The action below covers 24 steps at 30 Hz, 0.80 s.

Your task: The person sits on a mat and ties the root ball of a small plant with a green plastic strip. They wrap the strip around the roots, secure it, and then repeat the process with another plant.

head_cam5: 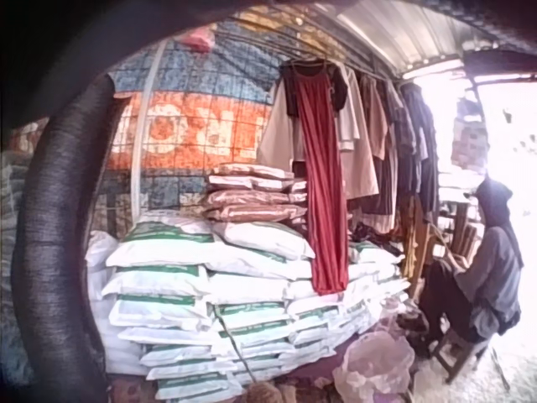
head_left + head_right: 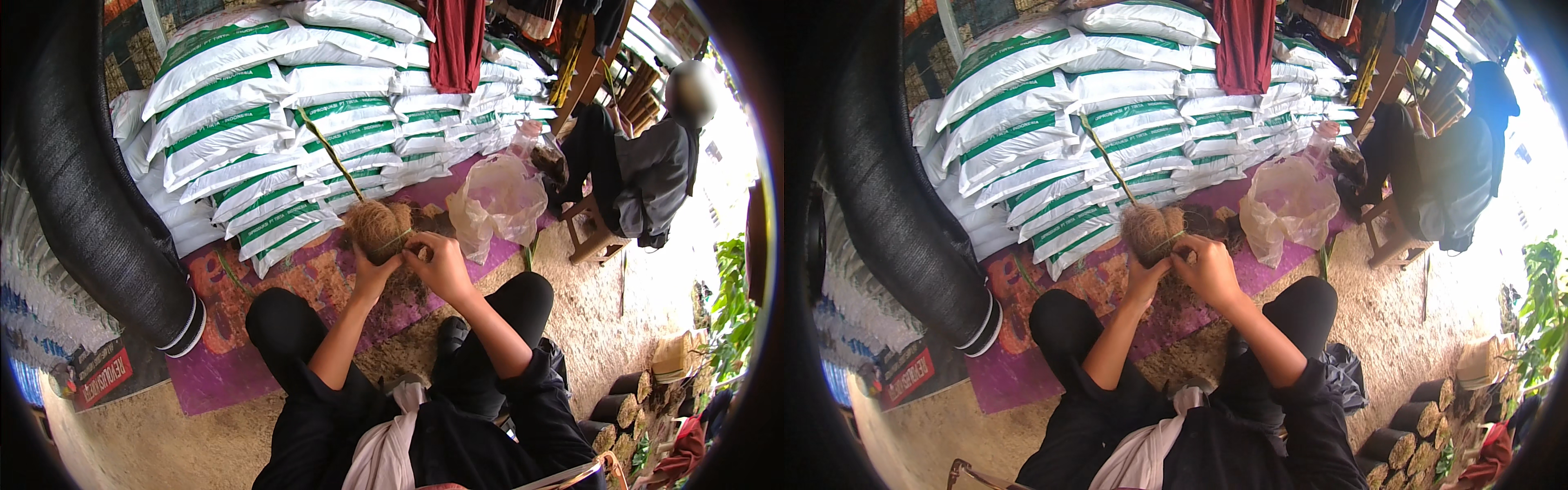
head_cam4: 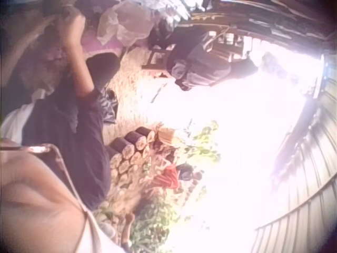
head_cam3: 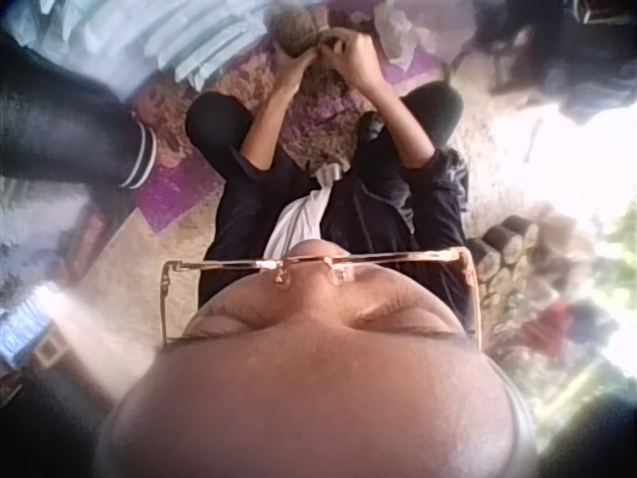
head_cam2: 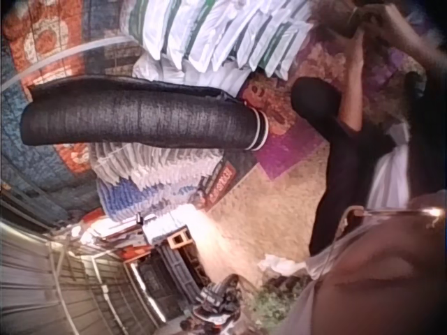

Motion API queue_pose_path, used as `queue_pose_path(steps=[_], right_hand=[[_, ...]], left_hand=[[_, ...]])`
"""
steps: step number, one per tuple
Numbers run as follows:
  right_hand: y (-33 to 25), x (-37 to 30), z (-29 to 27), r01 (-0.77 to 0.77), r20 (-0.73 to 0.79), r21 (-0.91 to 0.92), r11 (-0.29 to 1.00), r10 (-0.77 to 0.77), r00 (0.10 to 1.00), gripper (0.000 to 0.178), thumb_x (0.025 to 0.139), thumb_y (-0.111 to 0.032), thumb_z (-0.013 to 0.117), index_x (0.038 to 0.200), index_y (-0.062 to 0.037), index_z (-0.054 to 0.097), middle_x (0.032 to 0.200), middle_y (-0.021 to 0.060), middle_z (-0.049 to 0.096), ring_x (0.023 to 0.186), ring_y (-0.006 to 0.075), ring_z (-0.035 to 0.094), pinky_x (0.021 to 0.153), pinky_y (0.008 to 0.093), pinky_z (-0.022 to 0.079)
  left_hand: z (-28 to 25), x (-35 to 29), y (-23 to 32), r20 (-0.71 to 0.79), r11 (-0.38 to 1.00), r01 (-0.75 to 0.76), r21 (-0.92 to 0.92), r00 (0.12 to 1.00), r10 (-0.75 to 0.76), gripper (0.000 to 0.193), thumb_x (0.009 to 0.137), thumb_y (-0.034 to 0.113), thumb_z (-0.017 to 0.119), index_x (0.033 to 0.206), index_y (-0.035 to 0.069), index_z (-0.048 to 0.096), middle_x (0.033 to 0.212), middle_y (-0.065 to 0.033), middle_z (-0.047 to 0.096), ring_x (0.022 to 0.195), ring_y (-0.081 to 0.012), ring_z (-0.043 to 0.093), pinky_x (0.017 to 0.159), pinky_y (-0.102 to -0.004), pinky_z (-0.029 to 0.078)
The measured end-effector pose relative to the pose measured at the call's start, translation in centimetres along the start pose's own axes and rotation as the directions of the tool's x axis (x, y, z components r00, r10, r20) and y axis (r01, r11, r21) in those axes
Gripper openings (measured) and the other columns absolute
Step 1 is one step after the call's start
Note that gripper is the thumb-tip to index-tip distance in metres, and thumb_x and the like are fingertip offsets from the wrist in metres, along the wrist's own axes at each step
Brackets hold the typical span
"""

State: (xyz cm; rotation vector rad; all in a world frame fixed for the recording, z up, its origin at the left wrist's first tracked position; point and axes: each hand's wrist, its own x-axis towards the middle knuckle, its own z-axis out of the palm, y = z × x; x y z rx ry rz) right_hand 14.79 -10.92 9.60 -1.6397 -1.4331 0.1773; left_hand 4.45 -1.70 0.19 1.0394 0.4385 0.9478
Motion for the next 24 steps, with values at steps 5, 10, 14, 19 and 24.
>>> queue_pose_path(steps=[5,10,14,19,24], right_hand=[[-0.7,0.3,-0.1,-0.112,0.031,-0.029,0.993,0.113,0.993,0.018,0.068,-0.01,0.067,0.083,0.0002,0.064,0.074,0.013,0.064,0.059,0.0217,0.06,0.058,0.0299,0.047],[-1.1,1.2,-0.4,-0.238,0.096,-0.08,0.968,0.245,0.965,0.016,0.067,-0.01,0.067,0.08,-0.0007,0.065,0.073,0.0135,0.064,0.062,0.0231,0.062,0.061,0.0315,0.048],[-0.1,2.1,-0.7,-0.178,0.143,-0.116,0.977,0.194,0.971,0.017,0.066,-0.012,0.067,0.08,-0.0036,0.066,0.071,0.0154,0.064,0.07,0.0318,0.062,0.064,0.0371,0.049],[1.1,3.0,-0.8,-0.115,0.247,-0.095,0.989,0.135,0.959,0.019,0.065,-0.012,0.067,0.08,-0.0004,0.066,0.073,0.0169,0.064,0.07,0.0314,0.063,0.066,0.0356,0.05],[1.0,3.1,-0.8,-0.212,0.279,-0.012,0.977,0.207,0.938,0.018,0.064,-0.011,0.066,0.078,0.0017,0.065,0.072,0.0177,0.064,0.069,0.029,0.064,0.066,0.0354,0.049]], left_hand=[[-0.1,0.1,-0.4,-0.01,0.989,-0.142,0.044,0.99,0.142,0.084,0.069,0.0,0.071,0.131,0.004,0.015,0.115,-0.0128,0.047,0.103,-0.0213,0.052,0.085,-0.0334,0.047],[0.2,0.0,0.2,0.004,0.96,-0.247,0.13,0.969,0.249,0.084,0.069,0.0,0.072,0.13,0.003,0.014,0.115,-0.013,0.047,0.103,-0.021,0.052,0.086,-0.0332,0.046],[0.5,-0.1,0.3,-0.035,0.935,-0.3,0.188,0.95,0.311,0.085,0.069,0.0,0.073,0.13,0.003,0.014,0.118,-0.0134,0.043,0.106,-0.021,0.049,0.088,-0.0334,0.045],[0.3,0.0,0.2,-0.008,0.937,-0.309,0.165,0.949,0.314,0.088,0.068,0.0,0.073,0.13,0.003,0.012,0.12,-0.014,0.04,0.108,-0.0214,0.048,0.089,-0.0343,0.044],[0.0,0.1,0.0,-0.018,0.929,-0.318,0.189,0.945,0.327,0.089,0.066,0.0,0.075,0.13,0.004,0.013,0.121,-0.0139,0.04,0.109,-0.0219,0.047,0.089,-0.035,0.043]])
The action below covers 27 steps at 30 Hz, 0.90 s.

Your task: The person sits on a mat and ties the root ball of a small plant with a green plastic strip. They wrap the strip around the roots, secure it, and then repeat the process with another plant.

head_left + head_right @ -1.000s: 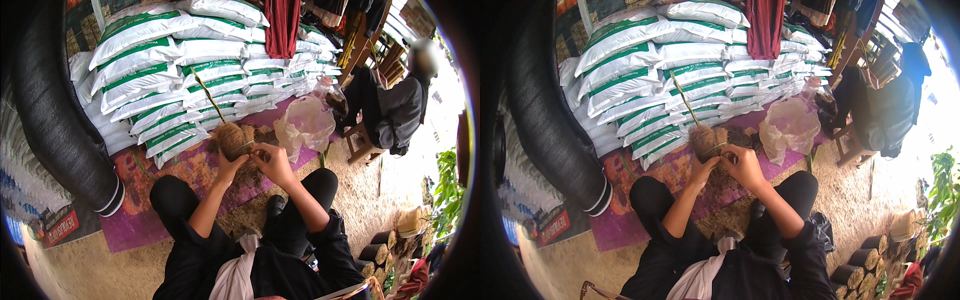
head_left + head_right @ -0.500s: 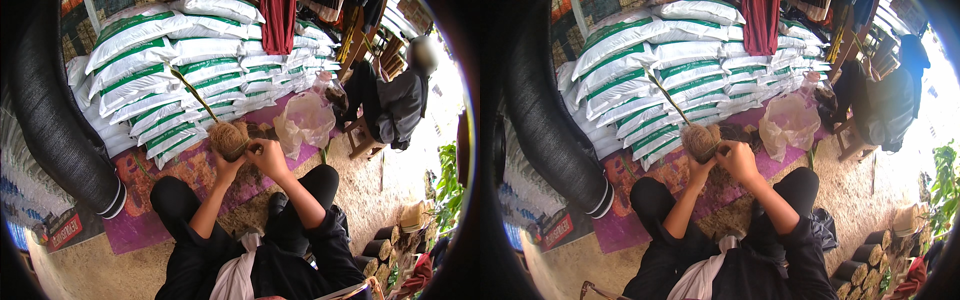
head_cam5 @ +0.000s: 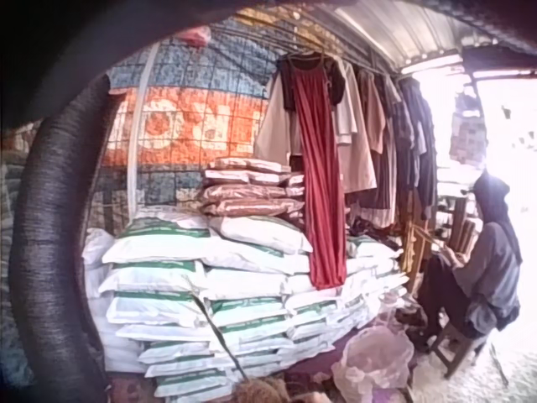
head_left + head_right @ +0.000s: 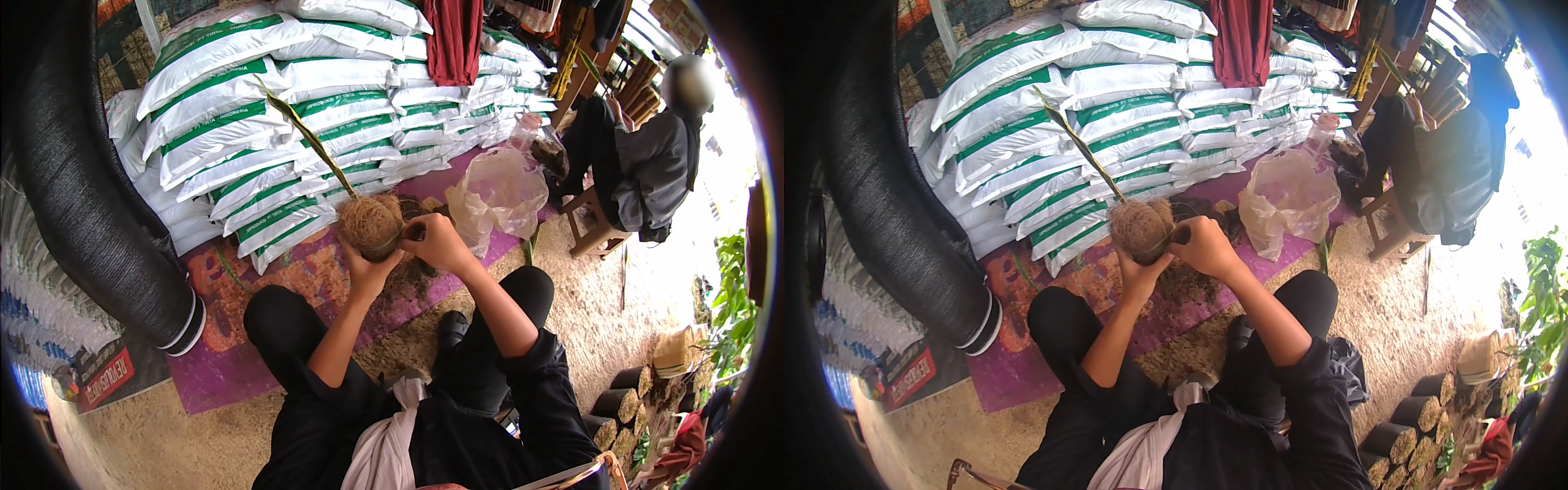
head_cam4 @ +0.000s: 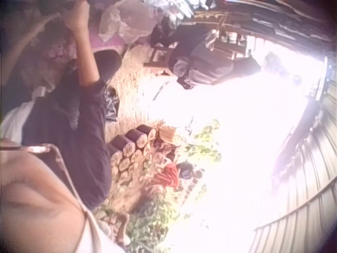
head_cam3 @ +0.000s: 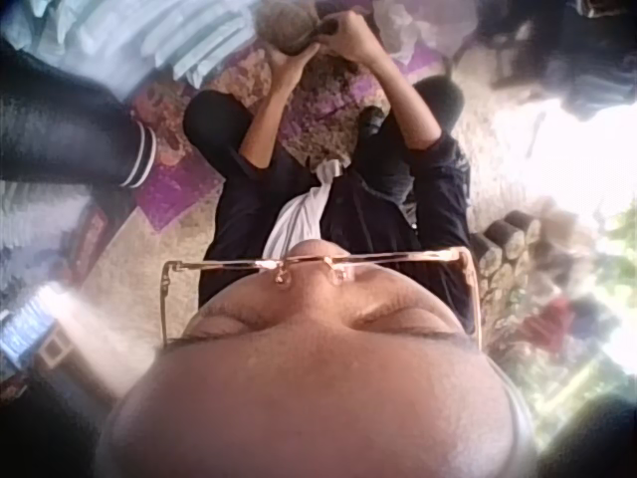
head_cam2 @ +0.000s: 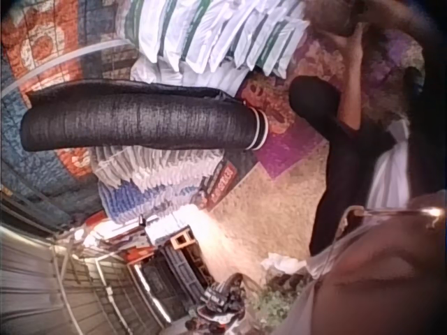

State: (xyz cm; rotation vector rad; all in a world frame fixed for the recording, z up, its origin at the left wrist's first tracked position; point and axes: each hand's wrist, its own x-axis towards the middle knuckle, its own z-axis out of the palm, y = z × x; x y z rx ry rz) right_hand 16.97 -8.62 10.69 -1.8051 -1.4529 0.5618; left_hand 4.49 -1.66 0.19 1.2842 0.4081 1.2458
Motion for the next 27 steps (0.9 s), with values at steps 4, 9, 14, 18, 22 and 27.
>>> queue_pose_path(steps=[4,9,14,18,22,27], right_hand=[[0.0,-0.4,0.5,-0.041,-0.038,0.04,0.998,0.043,0.998,0.019,0.063,-0.012,0.065,0.076,0.0021,0.064,0.07,0.0181,0.063,0.068,0.0299,0.063,0.064,0.0358,0.049],[-1.0,-1.1,1.7,-0.038,-0.179,-0.169,0.985,0.007,0.984,0.019,0.065,-0.013,0.065,0.077,0.0013,0.06,0.069,0.0153,0.06,0.065,0.0312,0.061,0.059,0.0363,0.048],[-0.7,-2.9,3.2,0.131,-0.211,-0.393,0.91,-0.228,0.95,0.022,0.072,-0.012,0.061,0.093,-0.0038,0.058,0.078,0.011,0.057,0.07,0.0326,0.059,0.057,0.0397,0.048],[-0.4,-3.5,2.9,0.259,-0.186,-0.234,0.937,-0.305,0.934,0.027,0.075,-0.008,0.061,0.102,-0.0057,0.058,0.08,0.0088,0.055,0.065,0.0251,0.056,0.056,0.0334,0.046],[1.2,-3.0,0.8,0.183,-0.297,0.15,0.972,-0.133,0.946,0.033,0.076,-0.006,0.065,0.107,-0.0037,0.055,0.081,0.0028,0.056,0.059,0.0078,0.045,0.054,0.0224,0.039],[4.0,-1.5,0.9,0.132,-0.352,0.24,0.962,-0.04,0.935,0.069,0.073,-0.025,0.073,0.125,-0.0006,0.036,0.112,0.0104,0.05,0.093,0.0146,0.049,0.077,0.0283,0.042]], left_hand=[[0.2,0.1,0.0,-0.016,1.0,-0.028,0.01,0.999,0.028,0.088,0.065,0.001,0.076,0.129,0.003,0.016,0.121,-0.0136,0.04,0.109,-0.0223,0.047,0.09,-0.0352,0.043],[0.6,0.2,0.3,-0.032,0.998,-0.051,-0.031,0.998,0.05,0.086,0.064,-0.001,0.076,0.128,0.004,0.019,0.119,-0.0129,0.042,0.107,-0.0224,0.048,0.088,-0.0345,0.044],[0.3,0.2,0.0,-0.079,1.0,0.002,0.021,0.997,0.0,0.081,0.065,-0.002,0.073,0.127,0.005,0.021,0.116,-0.0125,0.045,0.104,-0.0228,0.051,0.085,-0.0325,0.047],[-0.8,0.5,-0.8,-0.11,0.985,0.14,-0.101,0.982,-0.151,0.088,0.065,-0.002,0.073,0.132,0.005,0.017,0.12,-0.011,0.042,0.109,-0.0212,0.046,0.089,-0.0338,0.043],[-0.9,0.6,0.3,-0.063,0.965,0.246,-0.09,0.966,-0.252,0.084,0.066,-0.001,0.072,0.132,0.006,0.02,0.122,-0.0105,0.041,0.111,-0.0209,0.044,0.091,-0.0332,0.042],[-0.7,0.6,1.4,0.07,0.932,0.318,-0.176,0.948,-0.311,0.078,0.066,-0.001,0.072,0.13,0.007,0.026,0.12,-0.0096,0.044,0.11,-0.021,0.047,0.089,-0.0335,0.043]])
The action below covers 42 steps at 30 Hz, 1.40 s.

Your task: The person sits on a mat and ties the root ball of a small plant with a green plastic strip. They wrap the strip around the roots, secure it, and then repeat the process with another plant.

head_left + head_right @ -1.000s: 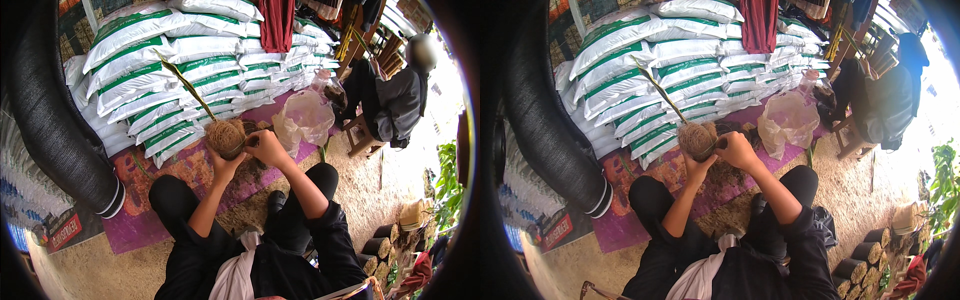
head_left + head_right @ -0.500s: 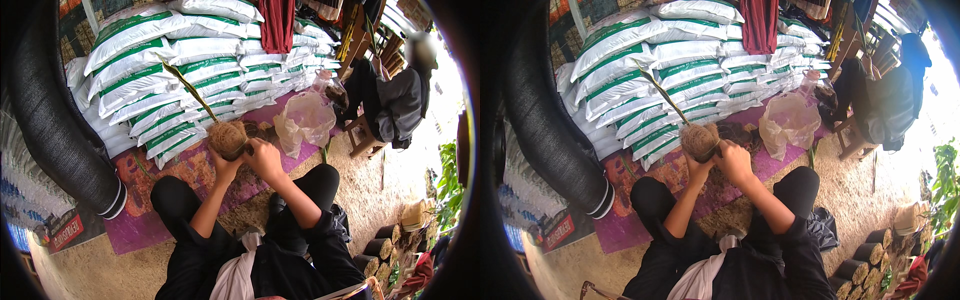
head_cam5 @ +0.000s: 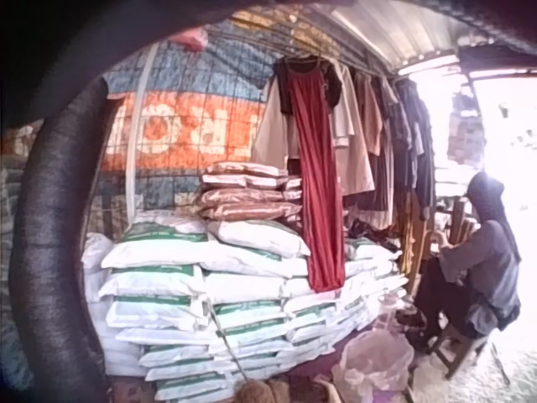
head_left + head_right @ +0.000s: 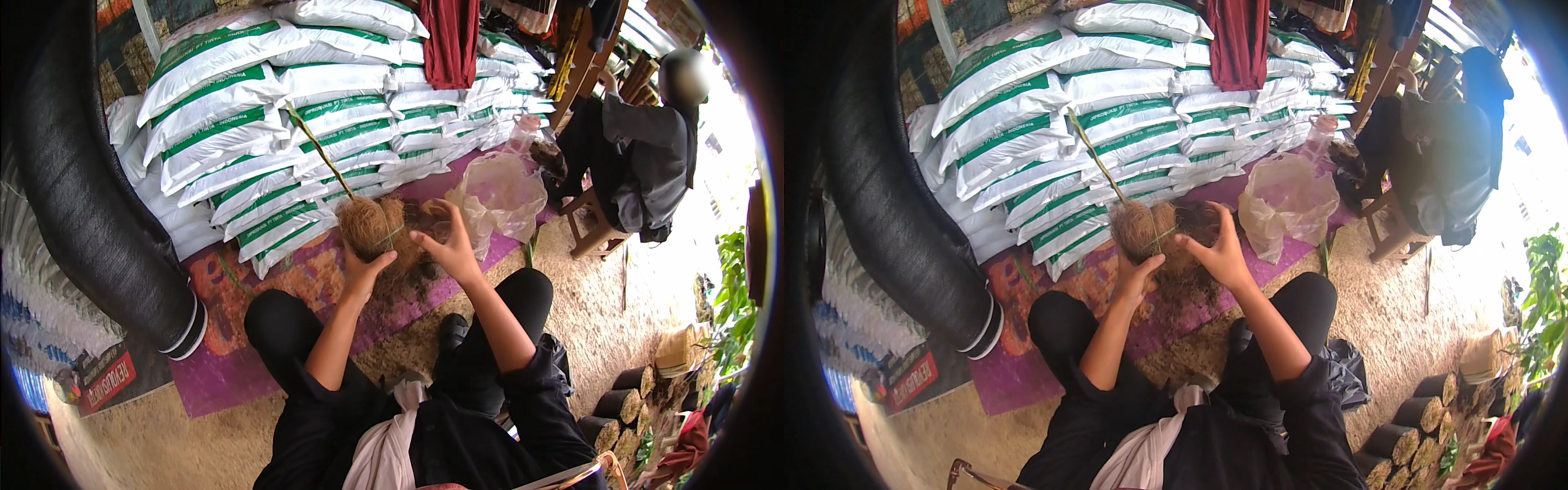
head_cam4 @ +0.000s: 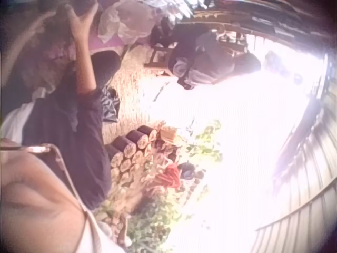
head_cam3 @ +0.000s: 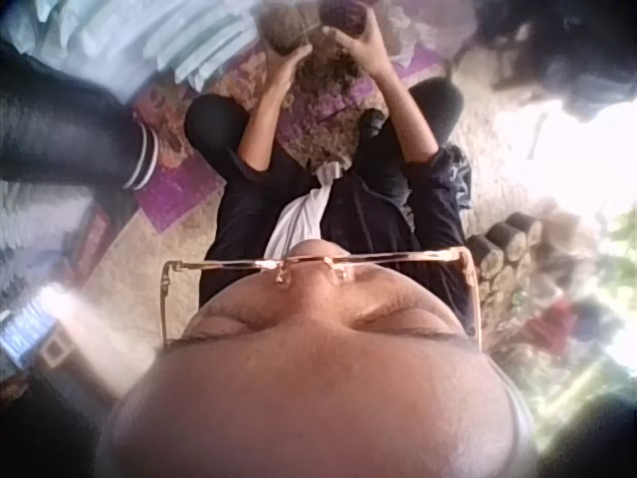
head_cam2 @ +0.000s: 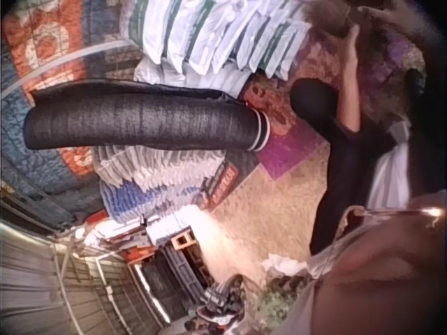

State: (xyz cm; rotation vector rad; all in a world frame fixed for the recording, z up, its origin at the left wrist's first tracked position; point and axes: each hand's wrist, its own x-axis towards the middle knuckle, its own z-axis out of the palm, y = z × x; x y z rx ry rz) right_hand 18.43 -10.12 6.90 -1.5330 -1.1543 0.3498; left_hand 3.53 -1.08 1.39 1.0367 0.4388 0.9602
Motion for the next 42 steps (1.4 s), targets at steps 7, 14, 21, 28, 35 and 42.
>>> queue_pose_path(steps=[7,14,21,28,35,42], right_hand=[[-1.3,-0.1,1.8,-0.25,0.37,0.344,0.905,0.114,0.922,0.086,0.068,-0.023,0.078,0.131,0.0029,0.026,0.118,0.0152,0.046,0.11,0.0205,0.045,0.093,0.0329,0.039],[0.5,-0.9,1.9,-0.266,0.278,0.393,0.88,0.162,0.947,0.076,0.067,-0.015,0.078,0.125,0.0043,0.033,0.112,0.0121,0.052,0.102,0.0173,0.052,0.088,0.0306,0.044],[1.5,-2.5,2.6,-0.164,0.351,0.229,0.959,0.076,0.933,0.084,0.066,-0.02,0.079,0.13,0.0033,0.028,0.118,0.015,0.049,0.108,0.0198,0.049,0.092,0.0333,0.041],[2.2,-1.3,0.3,-0.272,0.294,0.179,0.946,0.212,0.932,0.085,0.07,-0.028,0.075,0.135,-0.0014,0.026,0.126,0.0162,0.042,0.116,0.0244,0.042,0.095,0.0359,0.036],[4.6,-2.2,-0.2,-0.345,0.034,0.479,0.807,0.375,0.926,0.064,0.078,-0.024,0.067,0.129,-0.0027,0.036,0.12,0.0126,0.047,0.109,0.0208,0.047,0.089,0.0336,0.04],[4.8,-2.8,-4.2,-0.303,-0.104,0.69,0.657,0.503,0.858,0.036,0.086,-0.017,0.054,0.12,-0.0079,0.046,0.118,0.0061,0.052,0.096,0.0163,0.052,0.08,0.0335,0.043]], left_hand=[[-0.3,-0.6,0.6,0.156,0.993,0.116,-0.024,0.982,-0.111,0.076,0.066,-0.001,0.07,0.129,0.005,0.028,0.117,-0.0087,0.047,0.108,-0.0206,0.049,0.088,-0.0338,0.045],[-0.4,-0.2,1.8,0.324,0.986,0.168,-0.018,0.934,-0.153,0.089,0.069,0.02,0.072,0.136,0.003,0.017,0.129,-0.0114,0.037,0.12,-0.0225,0.038,0.1,-0.0361,0.032],[0.8,-0.6,1.3,0.096,0.961,0.184,0.208,0.974,-0.208,0.086,0.072,0.04,0.071,0.134,0.002,0.024,0.127,-0.014,0.039,0.12,-0.0237,0.036,0.101,-0.0383,0.03],[-0.6,0.5,-0.8,-0.118,0.936,0.249,0.25,0.967,-0.226,0.081,0.072,0.04,0.071,0.13,0.002,0.03,0.123,-0.0132,0.043,0.114,-0.024,0.043,0.096,-0.0368,0.035],[-1.7,0.1,-1.1,-0.223,0.908,0.29,0.303,0.948,-0.228,0.077,0.069,0.036,0.074,0.125,-0.002,0.037,0.119,-0.0134,0.047,0.109,-0.0223,0.047,0.092,-0.0349,0.038],[-5.0,-2.8,0.1,-0.398,0.856,0.49,0.163,0.827,-0.398,0.078,0.065,0.038,0.077,0.124,0.002,0.041,0.119,-0.0133,0.048,0.111,-0.0233,0.047,0.094,-0.0383,0.037]])
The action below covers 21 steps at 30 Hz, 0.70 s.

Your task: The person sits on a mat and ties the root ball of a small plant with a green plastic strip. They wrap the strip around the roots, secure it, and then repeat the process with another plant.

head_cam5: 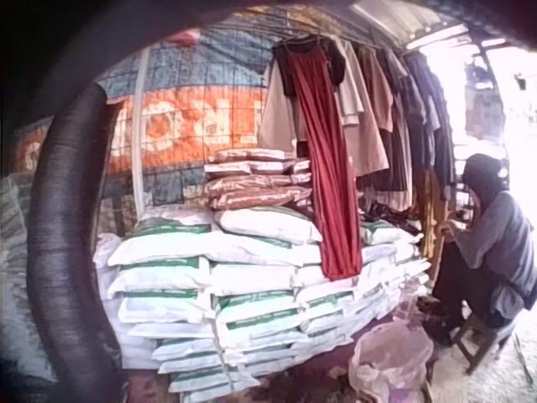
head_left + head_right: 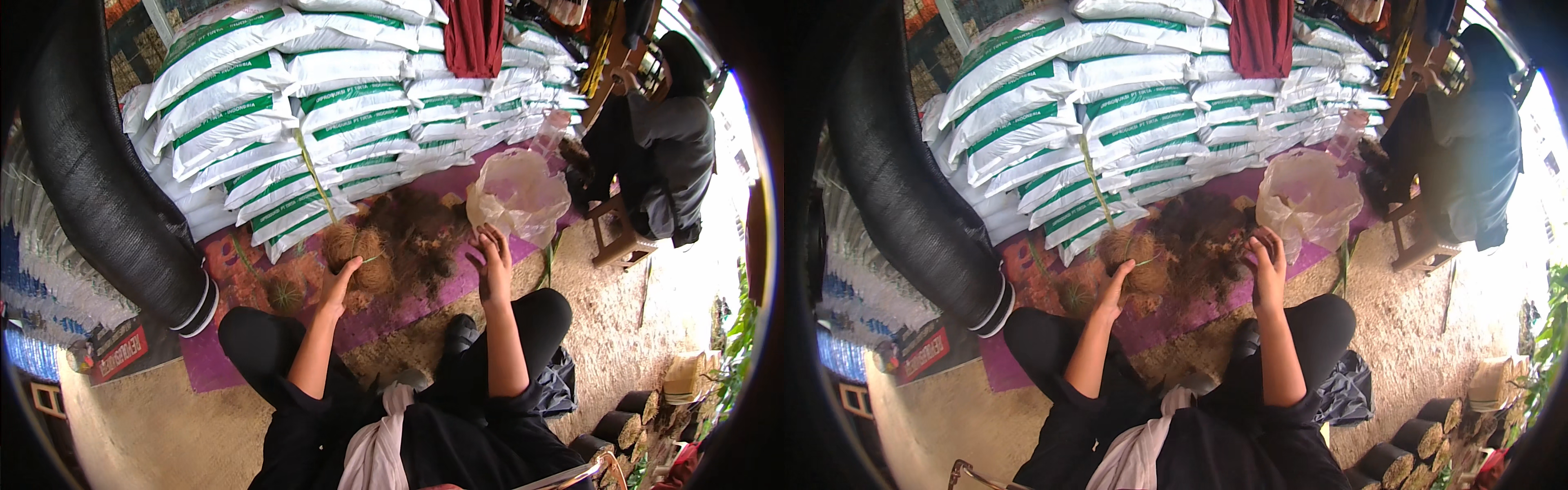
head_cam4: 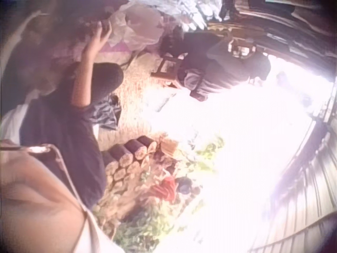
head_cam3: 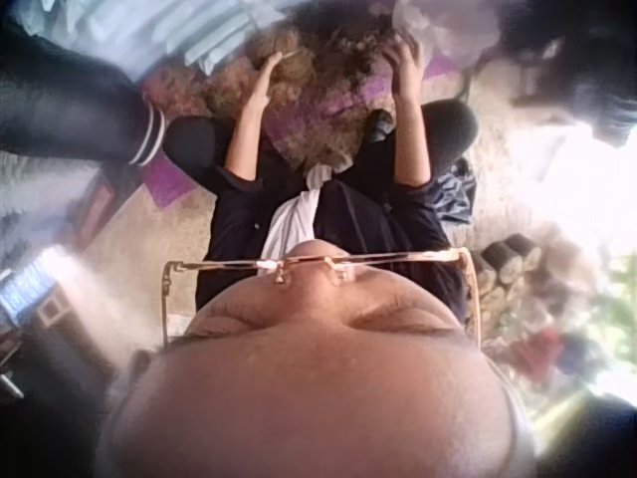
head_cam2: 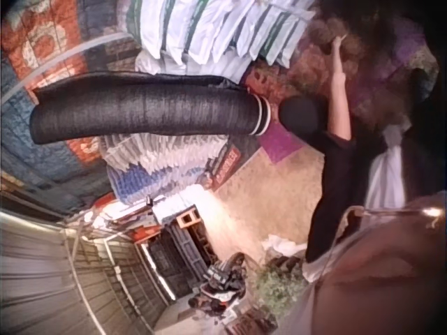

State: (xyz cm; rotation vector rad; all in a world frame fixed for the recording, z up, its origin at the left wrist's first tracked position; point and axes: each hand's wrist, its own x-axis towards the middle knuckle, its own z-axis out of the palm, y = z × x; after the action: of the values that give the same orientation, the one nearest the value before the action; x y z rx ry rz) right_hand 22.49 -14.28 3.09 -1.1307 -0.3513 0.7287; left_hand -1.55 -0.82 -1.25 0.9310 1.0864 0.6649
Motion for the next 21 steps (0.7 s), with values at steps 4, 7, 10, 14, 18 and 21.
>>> queue_pose_path(steps=[4,7,10,14,18,21], right_hand=[[-0.1,-1.5,0.9,0.179,0.092,-0.214,0.96,-0.163,0.982,0.039,0.084,-0.008,0.055,0.121,-0.0069,0.043,0.119,0.0058,0.048,0.095,0.0152,0.051,0.081,0.0308,0.043],[-0.5,-2.3,1.6,0.371,0.231,-0.557,0.743,-0.291,0.928,0.05,0.078,-0.007,0.061,0.123,-0.0032,0.039,0.117,0.0144,0.044,0.105,0.0257,0.048,0.086,0.0337,0.042],[-1.2,-2.4,2.0,0.521,0.387,-0.711,0.472,-0.357,0.85,0.054,0.076,-0.006,0.062,0.124,-0.002,0.037,0.121,0.0213,0.039,0.11,0.0379,0.044,0.09,0.0399,0.04],[-1.0,-2.4,1.9,0.504,0.408,-0.741,0.444,-0.299,0.863,0.056,0.075,-0.008,0.062,0.125,-0.0024,0.036,0.122,0.0203,0.039,0.111,0.0381,0.044,0.09,0.0409,0.041],[-0.5,-2.2,1.7,0.447,0.387,-0.79,0.419,-0.224,0.895,0.056,0.075,-0.009,0.063,0.125,-0.0022,0.036,0.121,0.0202,0.04,0.109,0.0387,0.046,0.089,0.0412,0.042],[0.6,-1.9,1.2,0.412,0.384,-0.821,0.394,-0.153,0.911,0.057,0.074,-0.009,0.063,0.124,-0.0021,0.037,0.119,0.0199,0.041,0.107,0.0387,0.047,0.088,0.0412,0.043]], left_hand=[[0.9,-0.1,-3.0,-0.023,0.96,-0.006,0.28,1.0,0.013,0.106,0.058,0.049,0.078,0.136,0.003,0.023,0.133,-0.0175,0.033,0.124,-0.0302,0.033,0.102,-0.0455,0.03],[0.4,2.8,-8.4,0.041,0.937,0.018,0.35,0.999,-0.034,0.107,0.056,0.044,0.08,0.135,-0.001,0.023,0.133,-0.0188,0.033,0.125,-0.0304,0.033,0.101,-0.0431,0.031],[0.9,4.8,-10.8,0.147,0.914,-0.042,0.403,0.989,-0.019,0.109,0.055,0.044,0.081,0.135,0.0,0.021,0.134,-0.0187,0.031,0.125,-0.0312,0.033,0.101,-0.0454,0.032],[1.5,7.3,-10.3,0.011,0.866,0.185,0.465,0.977,-0.215,0.117,0.052,0.047,0.082,0.137,0.001,0.016,0.138,-0.0192,0.025,0.127,-0.0325,0.028,0.102,-0.0475,0.03],[0.8,9.7,-11.3,-0.103,0.772,0.292,0.565,0.953,-0.285,0.124,0.052,0.049,0.081,0.138,0.0,0.007,0.142,-0.0197,0.014,0.131,-0.0328,0.019,0.104,-0.0486,0.025],[-0.3,10.8,-13.3,-0.122,0.778,0.23,0.585,0.973,-0.197,0.112,0.055,0.047,0.08,0.136,0.0,0.019,0.137,-0.0189,0.027,0.126,-0.0335,0.029,0.102,-0.0481,0.03]])
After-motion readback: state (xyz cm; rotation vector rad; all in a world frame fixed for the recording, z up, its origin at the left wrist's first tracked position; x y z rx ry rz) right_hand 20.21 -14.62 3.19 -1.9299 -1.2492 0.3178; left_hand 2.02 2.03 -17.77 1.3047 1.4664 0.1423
